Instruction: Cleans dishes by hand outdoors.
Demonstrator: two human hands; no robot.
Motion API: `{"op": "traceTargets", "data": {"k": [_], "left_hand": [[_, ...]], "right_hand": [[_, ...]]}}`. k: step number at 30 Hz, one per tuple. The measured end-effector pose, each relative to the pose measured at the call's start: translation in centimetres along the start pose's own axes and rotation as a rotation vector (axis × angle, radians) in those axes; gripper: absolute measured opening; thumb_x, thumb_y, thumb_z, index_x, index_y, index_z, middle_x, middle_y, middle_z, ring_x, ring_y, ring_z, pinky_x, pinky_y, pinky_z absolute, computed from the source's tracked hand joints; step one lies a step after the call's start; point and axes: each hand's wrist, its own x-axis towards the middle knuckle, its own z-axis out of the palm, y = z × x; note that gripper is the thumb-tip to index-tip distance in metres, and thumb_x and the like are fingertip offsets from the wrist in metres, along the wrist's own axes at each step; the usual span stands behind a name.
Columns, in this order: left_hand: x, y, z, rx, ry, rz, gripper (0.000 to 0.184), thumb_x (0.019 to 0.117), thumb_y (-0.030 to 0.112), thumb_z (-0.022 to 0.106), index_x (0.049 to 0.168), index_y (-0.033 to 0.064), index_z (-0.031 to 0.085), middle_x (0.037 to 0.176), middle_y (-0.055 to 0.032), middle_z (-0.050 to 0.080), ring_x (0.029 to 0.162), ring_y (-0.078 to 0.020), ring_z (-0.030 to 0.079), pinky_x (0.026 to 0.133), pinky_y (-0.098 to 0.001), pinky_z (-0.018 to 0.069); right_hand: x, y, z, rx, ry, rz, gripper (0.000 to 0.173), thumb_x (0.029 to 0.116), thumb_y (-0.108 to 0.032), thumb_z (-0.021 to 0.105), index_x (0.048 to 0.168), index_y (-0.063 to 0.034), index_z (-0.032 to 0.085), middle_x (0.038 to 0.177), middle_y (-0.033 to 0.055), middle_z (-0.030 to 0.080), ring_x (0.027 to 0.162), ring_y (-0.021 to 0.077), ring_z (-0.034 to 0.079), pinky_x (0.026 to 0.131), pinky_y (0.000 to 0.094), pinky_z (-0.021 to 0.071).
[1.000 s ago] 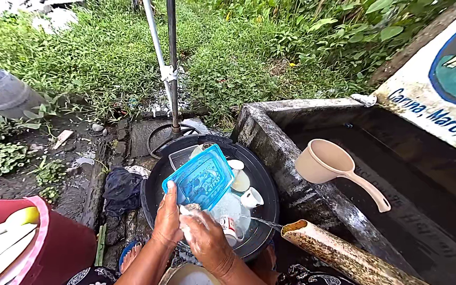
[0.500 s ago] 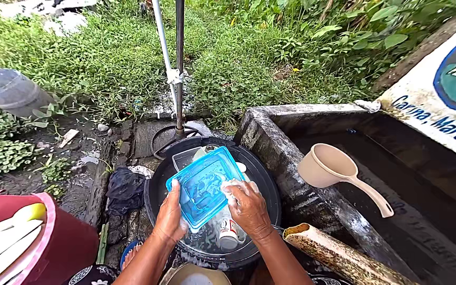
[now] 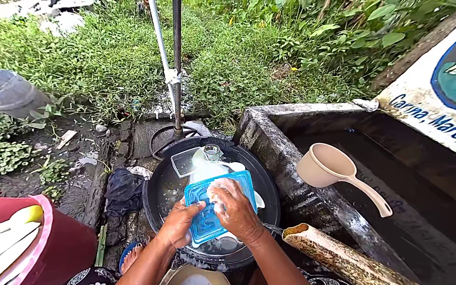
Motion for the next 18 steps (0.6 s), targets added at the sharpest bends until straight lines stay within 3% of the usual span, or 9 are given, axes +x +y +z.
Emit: {"op": "traceTargets", "data": {"k": [5,8,12,14,18], "left_hand": [[0.0,0.1,-0.2,0.023,-0.006,0.012,0.023,0.1007,-0.006,0.048,0.123,-0.0014,0.052,0.093,-0.0124,0.072,0.081,-0.0198,0.074,0.074,-0.0352,0.0632],[-0.1,0.1,-0.1,0.095,-0.014,-0.013,0.023,0.1012,-0.005,0.049,0.123,-0.001,0.052,0.093,-0.0113,0.072,0.081,-0.0186,0.074,0.074,-0.0341,0.063],[-0.2,0.0,0.3,0.125,-0.028,-0.06,0.024,0.1011,-0.005,0.05,0.124,-0.0008,0.051,0.094,-0.0112,0.071,0.081,-0.0182,0.074,0.074,-0.033,0.063],[-0.2,0.0,0.4,0.127,-0.028,-0.071,0.024,0.1004,-0.006,0.051,0.124,-0.0007,0.051,0.093,-0.0108,0.071,0.08,-0.0177,0.073,0.073,-0.0325,0.0629],[-0.1,-0.4,0.0,0.153,-0.046,-0.046,0.023,0.0968,-0.01,0.052,0.117,0.0016,0.054,0.087,-0.0062,0.072,0.077,-0.0139,0.072,0.072,-0.0299,0.062]], "right_hand": [[-0.4,0.3,0.6,-0.022,-0.044,-0.025,0.025,0.0884,-0.003,0.065,0.111,-0.0016,0.076,0.118,0.0193,0.07,0.112,0.0341,0.068,0.093,0.0424,0.058],[0.4,0.4,0.1,-0.077,-0.01,0.034,0.022,0.0878,-0.001,0.067,0.108,0.0001,0.076,0.108,0.022,0.07,0.098,0.0351,0.072,0.081,0.0439,0.0614],[1.1,-0.3,0.4,-0.25,0.106,0.036,0.014,0.0822,-0.002,0.071,0.095,-0.0005,0.075,0.094,0.0205,0.067,0.081,0.0342,0.071,0.063,0.041,0.0601],[0.6,-1.0,1.2,-0.253,0.109,-0.01,0.013,0.0817,-0.002,0.07,0.095,-0.0009,0.074,0.094,0.0202,0.067,0.08,0.0334,0.071,0.062,0.0389,0.0603],[0.1,-2.4,2.2,-0.117,0.047,-0.1,0.018,0.0848,0.0,0.068,0.1,-0.0019,0.077,0.097,0.0189,0.071,0.087,0.0323,0.073,0.073,0.0371,0.0619]]}}
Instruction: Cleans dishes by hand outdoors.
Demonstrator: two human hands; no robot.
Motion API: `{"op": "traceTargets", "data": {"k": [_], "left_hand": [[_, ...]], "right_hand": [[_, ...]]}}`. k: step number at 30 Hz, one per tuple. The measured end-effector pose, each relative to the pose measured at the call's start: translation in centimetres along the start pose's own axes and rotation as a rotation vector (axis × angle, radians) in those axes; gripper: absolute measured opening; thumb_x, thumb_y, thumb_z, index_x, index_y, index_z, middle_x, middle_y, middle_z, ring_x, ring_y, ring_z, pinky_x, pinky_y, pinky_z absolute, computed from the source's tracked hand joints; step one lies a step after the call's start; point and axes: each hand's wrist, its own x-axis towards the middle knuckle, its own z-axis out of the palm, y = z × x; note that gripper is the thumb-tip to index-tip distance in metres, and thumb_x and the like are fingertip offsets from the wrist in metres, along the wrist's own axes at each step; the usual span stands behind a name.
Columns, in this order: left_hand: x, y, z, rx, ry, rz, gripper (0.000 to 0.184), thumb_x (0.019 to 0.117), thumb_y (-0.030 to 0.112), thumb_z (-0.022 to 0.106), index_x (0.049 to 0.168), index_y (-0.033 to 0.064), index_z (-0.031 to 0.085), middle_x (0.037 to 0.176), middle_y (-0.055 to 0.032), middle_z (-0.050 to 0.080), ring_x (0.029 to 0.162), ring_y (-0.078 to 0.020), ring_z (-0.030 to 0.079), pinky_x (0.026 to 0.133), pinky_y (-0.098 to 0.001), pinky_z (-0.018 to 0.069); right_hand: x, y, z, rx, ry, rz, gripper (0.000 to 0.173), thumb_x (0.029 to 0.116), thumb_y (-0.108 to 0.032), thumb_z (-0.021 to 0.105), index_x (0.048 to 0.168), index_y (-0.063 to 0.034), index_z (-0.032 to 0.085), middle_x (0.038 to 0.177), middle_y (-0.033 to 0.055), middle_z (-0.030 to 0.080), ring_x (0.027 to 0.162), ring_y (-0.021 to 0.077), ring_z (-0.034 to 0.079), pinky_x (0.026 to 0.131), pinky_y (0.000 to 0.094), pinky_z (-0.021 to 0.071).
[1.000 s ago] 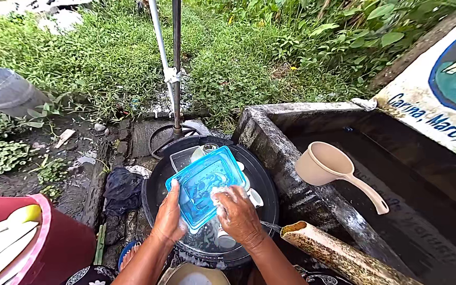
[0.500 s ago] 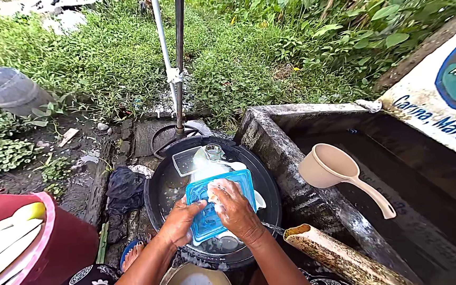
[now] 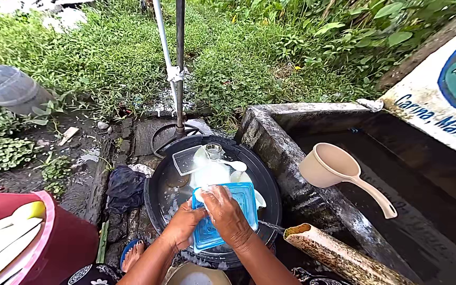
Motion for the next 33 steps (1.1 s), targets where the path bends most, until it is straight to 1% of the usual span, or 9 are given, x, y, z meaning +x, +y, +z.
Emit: {"op": "traceTargets", "data": {"k": [4,6,8,12,20,25,28,30,33], "left_hand": [[-0.1,-0.2,-0.2,0.064,0.007,0.036,0.023,0.0943,-0.012,0.051,0.109,0.0035,0.056,0.083,-0.0035,0.071,0.074,-0.0113,0.071,0.071,-0.0286,0.0613],[-0.1,-0.1,-0.3,0.079,0.038,0.046,0.024,0.095,-0.011,0.052,0.115,0.0009,0.056,0.087,-0.0056,0.072,0.076,-0.0128,0.072,0.072,-0.0294,0.0618],[0.0,0.0,-0.5,0.066,0.07,0.049,0.027,0.0981,-0.009,0.052,0.124,-0.0028,0.052,0.094,-0.0102,0.071,0.08,-0.0163,0.073,0.074,-0.0315,0.0625],[-0.2,0.0,-0.8,0.055,0.071,0.097,0.025,0.0981,-0.009,0.051,0.123,-0.0032,0.054,0.095,-0.0108,0.073,0.081,-0.0169,0.074,0.075,-0.0319,0.063],[0.0,-0.7,-0.5,0.096,0.048,0.069,0.024,0.0943,-0.011,0.054,0.115,-0.0001,0.056,0.087,-0.0058,0.072,0.076,-0.0126,0.072,0.072,-0.0289,0.0619],[-0.2,-0.2,-0.8,0.057,0.08,0.08,0.025,0.0988,-0.008,0.051,0.123,-0.0027,0.053,0.095,-0.0107,0.072,0.082,-0.0169,0.074,0.075,-0.032,0.063],[-0.3,-0.3,-0.9,0.016,0.04,0.104,0.026,0.0985,-0.008,0.05,0.123,-0.0029,0.053,0.096,-0.0111,0.073,0.083,-0.0179,0.074,0.076,-0.0331,0.0634],[-0.3,-0.5,-1.0,0.038,0.02,0.101,0.026,0.0977,-0.008,0.051,0.123,-0.003,0.053,0.097,-0.0105,0.073,0.084,-0.0173,0.074,0.078,-0.0326,0.0633],[-0.5,0.2,-2.3,0.109,-0.164,0.046,0.032,0.0917,-0.005,0.06,0.123,0.0001,0.054,0.1,-0.007,0.073,0.089,-0.0157,0.073,0.081,-0.0322,0.0624]], "right_hand": [[0.7,-0.3,0.2,0.041,-0.002,-0.11,0.016,0.0845,0.002,0.066,0.095,-0.0034,0.077,0.093,0.0146,0.073,0.088,0.0281,0.073,0.078,0.0332,0.0609],[0.7,0.8,0.4,0.062,-0.001,-0.122,0.014,0.084,0.001,0.067,0.092,-0.0028,0.077,0.093,0.0149,0.073,0.089,0.0287,0.073,0.079,0.0344,0.061],[0.6,3.0,0.3,0.038,-0.022,-0.059,0.013,0.0821,0.003,0.069,0.092,-0.0001,0.077,0.095,0.018,0.073,0.091,0.0328,0.073,0.079,0.04,0.0616],[-0.1,7.4,-0.5,-0.038,-0.045,0.136,0.012,0.0818,0.007,0.072,0.092,0.0033,0.076,0.098,0.0232,0.071,0.094,0.0391,0.072,0.081,0.0493,0.0605],[-0.2,0.6,0.5,0.093,-0.018,-0.081,0.011,0.082,0.001,0.068,0.089,-0.0022,0.076,0.096,0.0162,0.075,0.091,0.0299,0.075,0.079,0.0369,0.0618],[1.0,5.8,-0.6,0.191,-0.037,0.381,0.006,0.0827,0.005,0.074,0.088,0.0054,0.074,0.094,0.0219,0.071,0.09,0.0352,0.071,0.083,0.0497,0.0587],[1.4,9.7,-2.1,0.333,-0.125,0.767,0.015,0.0876,0.006,0.071,0.102,0.0097,0.071,0.108,0.0253,0.068,0.1,0.0339,0.066,0.09,0.049,0.0538],[1.1,10.8,-2.3,0.547,-0.176,0.968,0.019,0.0927,0.006,0.066,0.112,0.0065,0.064,0.107,0.0183,0.065,0.088,0.0219,0.064,0.078,0.0388,0.0559],[0.3,10.9,-2.5,0.696,-0.15,0.954,0.016,0.091,0.008,0.063,0.106,0.0041,0.06,0.092,0.0125,0.064,0.071,0.0144,0.06,0.064,0.0314,0.0542]]}}
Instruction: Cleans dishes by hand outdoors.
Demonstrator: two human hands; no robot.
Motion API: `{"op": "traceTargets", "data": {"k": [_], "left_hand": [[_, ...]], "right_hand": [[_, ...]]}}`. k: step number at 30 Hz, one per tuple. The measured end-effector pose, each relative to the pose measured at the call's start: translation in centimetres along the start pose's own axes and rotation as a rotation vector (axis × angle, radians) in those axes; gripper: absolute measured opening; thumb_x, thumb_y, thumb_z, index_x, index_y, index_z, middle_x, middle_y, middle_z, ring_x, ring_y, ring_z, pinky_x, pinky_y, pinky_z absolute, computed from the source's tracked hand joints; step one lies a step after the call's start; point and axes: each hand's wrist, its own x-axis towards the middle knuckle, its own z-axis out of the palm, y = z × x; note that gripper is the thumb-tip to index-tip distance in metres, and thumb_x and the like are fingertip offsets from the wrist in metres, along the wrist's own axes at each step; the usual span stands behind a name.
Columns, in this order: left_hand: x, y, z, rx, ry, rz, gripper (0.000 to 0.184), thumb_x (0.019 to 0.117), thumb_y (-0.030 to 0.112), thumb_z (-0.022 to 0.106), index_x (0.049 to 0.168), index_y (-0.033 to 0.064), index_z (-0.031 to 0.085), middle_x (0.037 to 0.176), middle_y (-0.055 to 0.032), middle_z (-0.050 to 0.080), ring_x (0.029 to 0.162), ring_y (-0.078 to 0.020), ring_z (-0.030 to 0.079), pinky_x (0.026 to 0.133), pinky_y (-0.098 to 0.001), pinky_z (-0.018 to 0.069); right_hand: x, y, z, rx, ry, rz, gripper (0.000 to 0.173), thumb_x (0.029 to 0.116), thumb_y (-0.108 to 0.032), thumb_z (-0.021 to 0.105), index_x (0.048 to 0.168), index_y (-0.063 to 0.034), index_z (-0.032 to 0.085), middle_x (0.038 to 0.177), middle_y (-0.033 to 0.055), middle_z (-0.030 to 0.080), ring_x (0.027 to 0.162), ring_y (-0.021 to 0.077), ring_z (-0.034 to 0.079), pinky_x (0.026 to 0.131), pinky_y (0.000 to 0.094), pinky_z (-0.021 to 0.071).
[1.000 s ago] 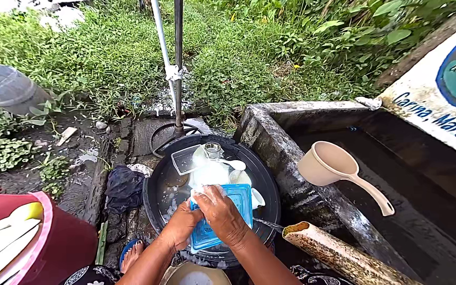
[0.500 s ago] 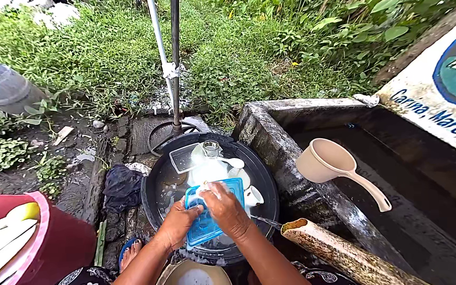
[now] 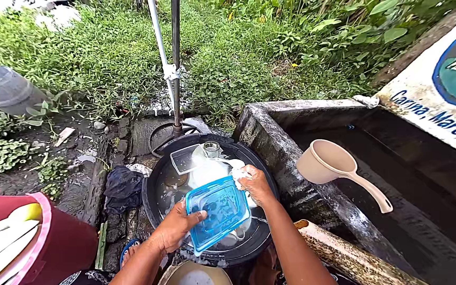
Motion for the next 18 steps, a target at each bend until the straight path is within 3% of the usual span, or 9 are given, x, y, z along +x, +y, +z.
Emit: {"op": "traceTargets", "data": {"k": [2,3,4,7,9,11,13,16,18], "left_hand": [[0.1,0.0,-1.6,-0.009,-0.294,-0.056,0.048,0.0827,0.018,0.076,0.125,0.0097,0.055,0.102,-0.0009,0.074,0.089,-0.0131,0.073,0.078,-0.0304,0.0618],[0.3,-0.2,-2.2,-0.019,-0.428,-0.08,0.058,0.0801,0.033,0.083,0.128,0.0141,0.056,0.106,0.0018,0.073,0.092,-0.0117,0.072,0.079,-0.0297,0.0613],[0.5,-0.5,-2.3,-0.029,-0.491,-0.091,0.063,0.0796,0.04,0.085,0.13,0.0154,0.057,0.108,0.0024,0.073,0.096,-0.0112,0.072,0.083,-0.0297,0.0607],[0.6,-0.5,-0.6,0.035,-0.32,-0.08,0.049,0.0912,0.015,0.064,0.136,0.0066,0.046,0.108,-0.001,0.071,0.098,-0.0128,0.071,0.089,-0.0323,0.06],[0.5,-0.4,0.8,0.048,-0.135,-0.043,0.035,0.0954,0.0,0.054,0.13,0.0045,0.049,0.101,-0.0014,0.072,0.09,-0.0115,0.072,0.084,-0.0306,0.0613],[0.5,-0.4,1.6,-0.003,-0.038,0.006,0.03,0.0957,-0.006,0.053,0.124,0.0047,0.05,0.096,-0.0022,0.073,0.087,-0.0114,0.073,0.082,-0.0302,0.0618],[0.6,-0.2,1.7,-0.032,-0.007,0.029,0.037,0.0965,-0.006,0.052,0.132,0.0025,0.046,0.1,-0.0045,0.072,0.089,-0.0126,0.073,0.083,-0.0308,0.0619],[0.7,-0.1,1.5,-0.016,0.002,0.011,0.046,0.098,-0.004,0.049,0.143,0.0003,0.039,0.106,-0.0072,0.07,0.09,-0.0138,0.072,0.083,-0.0309,0.062],[0.7,0.0,1.5,-0.029,0.062,0.006,0.044,0.0996,-0.004,0.049,0.143,0.0,0.039,0.106,-0.0091,0.07,0.089,-0.0149,0.073,0.081,-0.031,0.0622]], "right_hand": [[-0.5,-0.3,-0.2,-0.03,-0.013,-0.16,0.014,0.0869,0.008,0.066,0.1,0.004,0.062,0.086,0.0101,0.064,0.068,0.0113,0.059,0.061,0.0278,0.0521],[-0.8,-0.8,-0.1,-0.076,-0.028,-0.274,0.013,0.085,0.007,0.069,0.097,0.0045,0.063,0.086,0.0103,0.065,0.069,0.0115,0.06,0.063,0.0282,0.0527],[-1.2,-1.4,0.2,-0.128,-0.054,-0.387,0.013,0.0832,0.005,0.071,0.094,0.0048,0.064,0.088,0.0115,0.066,0.076,0.0135,0.063,0.069,0.0306,0.0546],[-3.2,-3.2,3.1,-0.273,-0.133,-0.688,0.013,0.0773,0.002,0.076,0.089,0.0044,0.07,0.09,0.0139,0.072,0.085,0.0201,0.071,0.078,0.0367,0.0599],[-4.7,-3.2,5.7,-0.392,-0.153,-0.894,0.009,0.0827,-0.003,0.073,0.091,-0.0004,0.075,0.097,0.0115,0.075,0.097,0.0214,0.072,0.088,0.0354,0.0595],[-5.3,-2.3,7.1,-0.508,-0.057,-1.055,0.014,0.0909,-0.006,0.066,0.099,-0.004,0.078,0.106,0.0115,0.076,0.109,0.0242,0.071,0.098,0.0364,0.056],[-5.4,-1.7,7.1,-0.552,0.057,-1.096,0.017,0.0929,-0.007,0.065,0.104,-0.004,0.077,0.109,0.0132,0.075,0.111,0.0263,0.07,0.101,0.0363,0.055],[-5.8,-1.3,6.1,-0.595,0.181,-1.023,0.018,0.0934,-0.01,0.065,0.105,-0.0054,0.077,0.106,0.0119,0.074,0.105,0.0252,0.071,0.094,0.0356,0.0577],[-6.0,-1.3,5.3,-0.621,0.236,-0.973,0.019,0.0931,-0.011,0.065,0.105,-0.0061,0.078,0.103,0.0124,0.073,0.1,0.0253,0.071,0.09,0.0352,0.0581]]}}
